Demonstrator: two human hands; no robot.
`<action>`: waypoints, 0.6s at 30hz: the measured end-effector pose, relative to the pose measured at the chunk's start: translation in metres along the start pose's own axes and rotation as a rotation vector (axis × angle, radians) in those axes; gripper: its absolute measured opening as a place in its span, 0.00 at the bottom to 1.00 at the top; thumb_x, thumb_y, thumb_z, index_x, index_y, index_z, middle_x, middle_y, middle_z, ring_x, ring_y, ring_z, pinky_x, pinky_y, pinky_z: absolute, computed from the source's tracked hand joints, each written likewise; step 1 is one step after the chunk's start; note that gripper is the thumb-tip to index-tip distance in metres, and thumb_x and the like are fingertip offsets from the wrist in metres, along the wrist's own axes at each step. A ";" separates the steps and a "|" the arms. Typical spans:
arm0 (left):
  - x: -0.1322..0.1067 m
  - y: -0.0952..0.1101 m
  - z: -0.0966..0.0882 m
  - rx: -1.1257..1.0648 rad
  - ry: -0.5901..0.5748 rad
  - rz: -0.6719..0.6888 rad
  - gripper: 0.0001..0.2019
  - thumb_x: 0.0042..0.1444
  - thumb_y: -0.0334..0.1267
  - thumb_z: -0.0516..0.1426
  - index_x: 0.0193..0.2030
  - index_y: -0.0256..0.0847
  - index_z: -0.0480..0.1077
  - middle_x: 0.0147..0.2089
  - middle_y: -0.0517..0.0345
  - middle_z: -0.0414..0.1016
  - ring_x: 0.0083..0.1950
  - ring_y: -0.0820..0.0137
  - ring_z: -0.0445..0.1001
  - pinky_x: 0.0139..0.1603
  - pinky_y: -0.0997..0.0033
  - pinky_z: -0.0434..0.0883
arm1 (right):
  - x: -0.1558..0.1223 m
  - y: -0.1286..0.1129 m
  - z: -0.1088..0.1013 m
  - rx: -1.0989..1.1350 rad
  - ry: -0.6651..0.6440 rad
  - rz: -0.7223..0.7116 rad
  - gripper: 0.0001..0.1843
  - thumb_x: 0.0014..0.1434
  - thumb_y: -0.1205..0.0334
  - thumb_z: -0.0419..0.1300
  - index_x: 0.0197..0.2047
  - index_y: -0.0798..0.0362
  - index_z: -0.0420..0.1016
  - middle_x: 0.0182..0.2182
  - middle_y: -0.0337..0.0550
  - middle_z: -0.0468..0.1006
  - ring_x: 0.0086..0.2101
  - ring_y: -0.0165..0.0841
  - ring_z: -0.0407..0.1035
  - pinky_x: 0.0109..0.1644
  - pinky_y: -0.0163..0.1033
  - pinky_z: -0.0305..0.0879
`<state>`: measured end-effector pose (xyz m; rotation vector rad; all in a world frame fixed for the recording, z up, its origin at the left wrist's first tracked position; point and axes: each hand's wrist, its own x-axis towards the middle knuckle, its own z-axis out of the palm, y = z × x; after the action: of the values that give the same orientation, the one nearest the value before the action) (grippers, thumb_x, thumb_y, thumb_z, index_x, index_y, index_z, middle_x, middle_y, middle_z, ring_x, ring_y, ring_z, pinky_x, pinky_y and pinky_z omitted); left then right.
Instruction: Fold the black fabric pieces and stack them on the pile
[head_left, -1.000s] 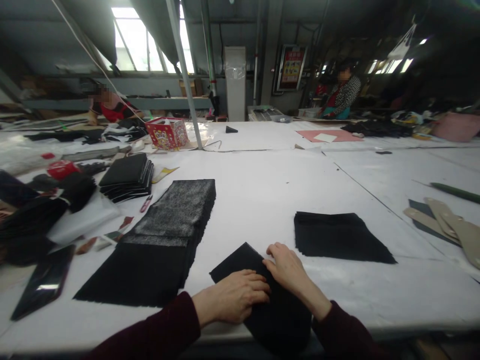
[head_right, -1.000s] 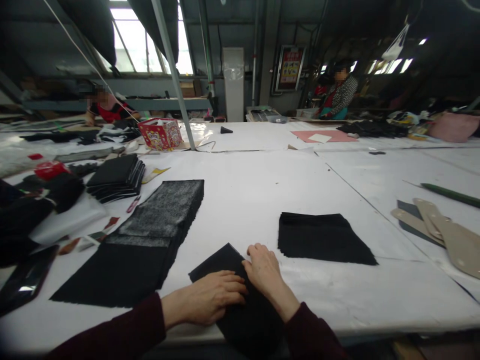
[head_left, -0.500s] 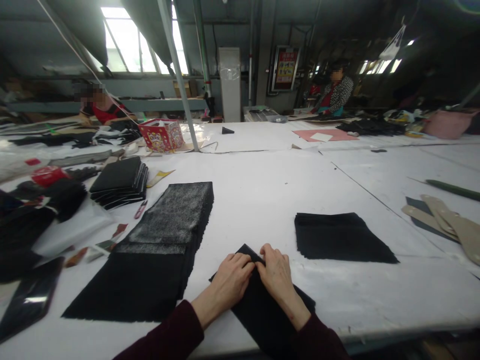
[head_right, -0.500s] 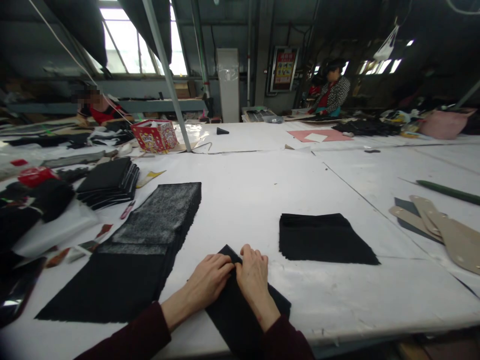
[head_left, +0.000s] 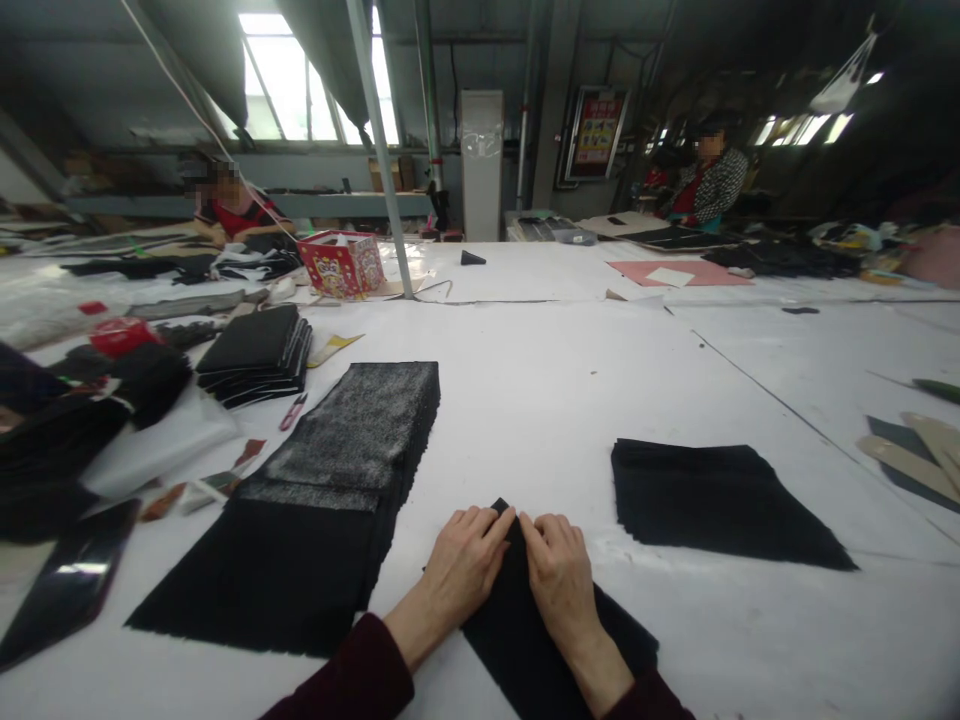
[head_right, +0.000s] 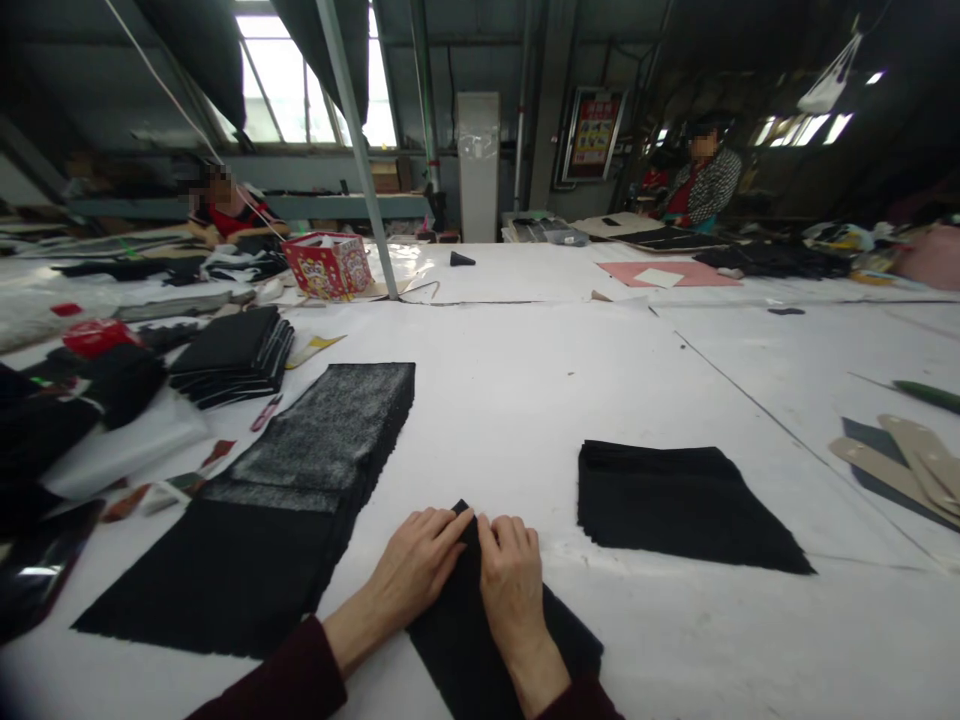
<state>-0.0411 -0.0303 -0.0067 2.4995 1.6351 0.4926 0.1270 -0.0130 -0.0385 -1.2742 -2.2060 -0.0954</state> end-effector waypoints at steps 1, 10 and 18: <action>0.000 -0.001 0.001 0.006 0.002 0.000 0.23 0.64 0.30 0.50 0.66 0.43 0.57 0.49 0.52 0.70 0.47 0.62 0.68 0.48 0.59 0.68 | 0.000 -0.001 0.000 -0.014 -0.001 -0.016 0.17 0.65 0.73 0.50 0.53 0.55 0.72 0.33 0.45 0.70 0.36 0.38 0.62 0.41 0.42 0.56; 0.000 -0.007 0.011 -0.004 0.008 -0.053 0.23 0.65 0.31 0.48 0.66 0.48 0.59 0.49 0.51 0.68 0.48 0.62 0.67 0.48 0.58 0.68 | 0.000 -0.002 -0.001 -0.054 -0.037 -0.086 0.18 0.65 0.74 0.48 0.55 0.57 0.70 0.34 0.46 0.70 0.36 0.39 0.61 0.41 0.45 0.58; -0.001 -0.008 0.013 -0.043 0.034 -0.086 0.20 0.66 0.32 0.48 0.64 0.46 0.61 0.49 0.50 0.67 0.49 0.61 0.66 0.50 0.57 0.68 | 0.002 -0.002 -0.001 -0.017 -0.033 -0.118 0.17 0.65 0.74 0.48 0.54 0.56 0.71 0.33 0.46 0.70 0.35 0.38 0.61 0.40 0.45 0.59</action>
<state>-0.0445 -0.0268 -0.0216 2.3918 1.7164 0.5566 0.1249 -0.0132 -0.0360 -1.1615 -2.3129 -0.1407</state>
